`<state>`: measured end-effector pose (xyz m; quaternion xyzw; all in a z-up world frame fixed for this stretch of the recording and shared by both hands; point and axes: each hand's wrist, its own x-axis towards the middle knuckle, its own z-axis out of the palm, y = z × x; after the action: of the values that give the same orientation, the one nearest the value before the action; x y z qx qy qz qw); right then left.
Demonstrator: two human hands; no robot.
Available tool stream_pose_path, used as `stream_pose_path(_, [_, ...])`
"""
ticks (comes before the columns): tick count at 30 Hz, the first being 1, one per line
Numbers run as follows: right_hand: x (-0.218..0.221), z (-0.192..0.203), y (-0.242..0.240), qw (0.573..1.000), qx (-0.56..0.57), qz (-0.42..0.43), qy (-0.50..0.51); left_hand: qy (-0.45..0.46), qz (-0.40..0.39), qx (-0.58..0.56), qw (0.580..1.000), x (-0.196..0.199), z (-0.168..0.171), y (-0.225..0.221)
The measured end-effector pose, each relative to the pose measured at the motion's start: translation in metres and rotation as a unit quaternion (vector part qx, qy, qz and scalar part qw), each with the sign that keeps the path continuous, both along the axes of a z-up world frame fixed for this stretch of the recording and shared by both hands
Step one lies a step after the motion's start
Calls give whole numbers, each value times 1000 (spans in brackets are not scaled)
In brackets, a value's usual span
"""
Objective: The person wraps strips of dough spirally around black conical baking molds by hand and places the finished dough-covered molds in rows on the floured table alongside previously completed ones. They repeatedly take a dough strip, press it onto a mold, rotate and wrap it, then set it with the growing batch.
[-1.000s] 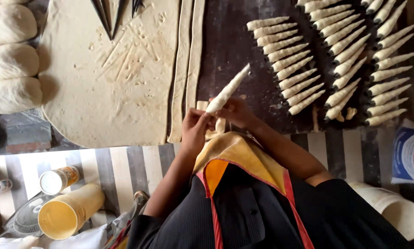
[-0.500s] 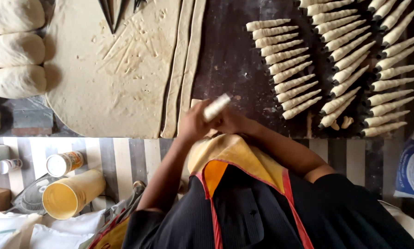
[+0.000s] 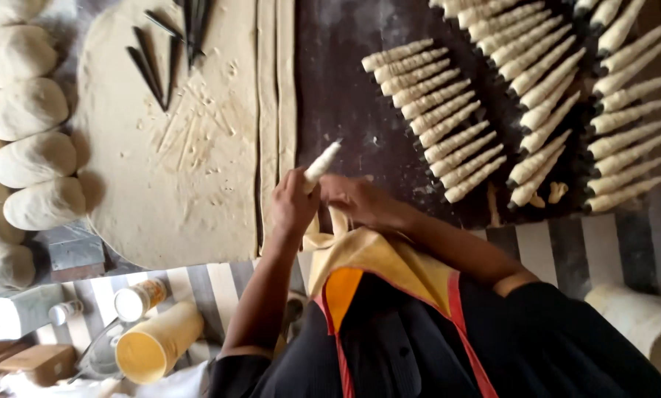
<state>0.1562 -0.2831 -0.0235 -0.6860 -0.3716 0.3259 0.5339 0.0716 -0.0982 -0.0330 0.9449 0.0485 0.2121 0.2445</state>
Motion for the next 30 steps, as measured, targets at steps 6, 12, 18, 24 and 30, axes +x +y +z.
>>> stream_pose_path(6, [-7, -93, 6, 882, 164, -152, 415, 115, -3, -11, 993, 45, 0, -31])
stream_pose_path(12, [14, -130, 1, 828, 79, -284, 477, 108, -53, 0, 993, 84, -26, -49])
stream_pose_path(18, [59, -100, 6, 804, 116, -362, 456, 258, -117, -3, 959, 156, -78, -36])
stream_pose_path(24, [59, -138, -15, 885, 55, -294, 357, 157, -143, 88, 973, 293, -72, -18])
stream_pose_path(30, [23, -122, -21, 980, -104, -168, 29, 184, -157, -1, 970, 329, -130, -17])
